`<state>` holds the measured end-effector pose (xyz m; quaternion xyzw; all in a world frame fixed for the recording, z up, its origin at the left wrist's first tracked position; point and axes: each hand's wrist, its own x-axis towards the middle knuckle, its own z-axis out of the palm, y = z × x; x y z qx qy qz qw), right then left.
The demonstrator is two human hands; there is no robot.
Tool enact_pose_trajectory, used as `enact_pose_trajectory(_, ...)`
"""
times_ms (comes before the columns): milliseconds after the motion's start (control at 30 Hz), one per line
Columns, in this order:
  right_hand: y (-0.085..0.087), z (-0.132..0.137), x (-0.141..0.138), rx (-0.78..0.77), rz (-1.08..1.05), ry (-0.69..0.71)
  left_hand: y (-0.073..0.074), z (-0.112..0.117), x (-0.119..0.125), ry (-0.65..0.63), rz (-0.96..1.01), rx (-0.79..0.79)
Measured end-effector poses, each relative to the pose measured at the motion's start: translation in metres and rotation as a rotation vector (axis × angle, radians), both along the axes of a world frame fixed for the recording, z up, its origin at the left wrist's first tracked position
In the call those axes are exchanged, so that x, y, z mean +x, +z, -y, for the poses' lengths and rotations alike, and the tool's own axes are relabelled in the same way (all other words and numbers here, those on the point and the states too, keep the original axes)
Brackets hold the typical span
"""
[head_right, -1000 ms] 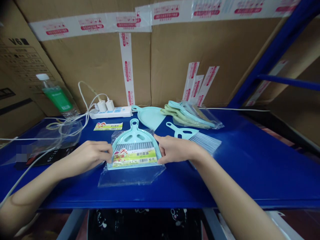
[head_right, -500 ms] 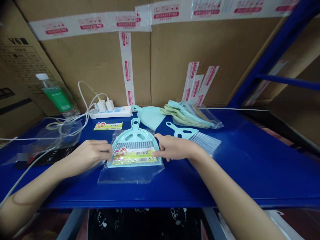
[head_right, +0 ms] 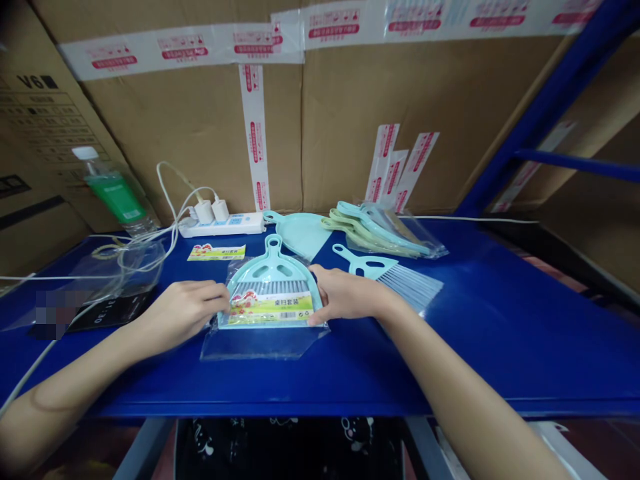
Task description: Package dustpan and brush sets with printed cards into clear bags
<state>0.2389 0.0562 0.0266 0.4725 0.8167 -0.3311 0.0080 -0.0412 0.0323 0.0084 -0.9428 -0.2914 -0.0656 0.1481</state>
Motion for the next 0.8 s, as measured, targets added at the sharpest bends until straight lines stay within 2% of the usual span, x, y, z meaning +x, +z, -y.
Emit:
enact_pose_trajectory(133,0.000,0.001,0.000,0.010,0.035,-0.016,0.002,0.003,0.001,0.009,0.026,-0.044)
enact_pose_trajectory(333,0.003,0.004,-0.003,0.011,0.067,-0.014,0.004,0.010,0.005,-0.047,0.127,-0.213)
enact_pose_trajectory(533,0.003,0.004,-0.003,0.028,0.064,0.002,-0.002,0.010,0.006,-0.066,0.128,-0.228)
enact_pose_trajectory(800,0.001,0.004,-0.002,0.028,0.053,-0.012,0.002,0.012,0.007,-0.099,0.096,-0.301)
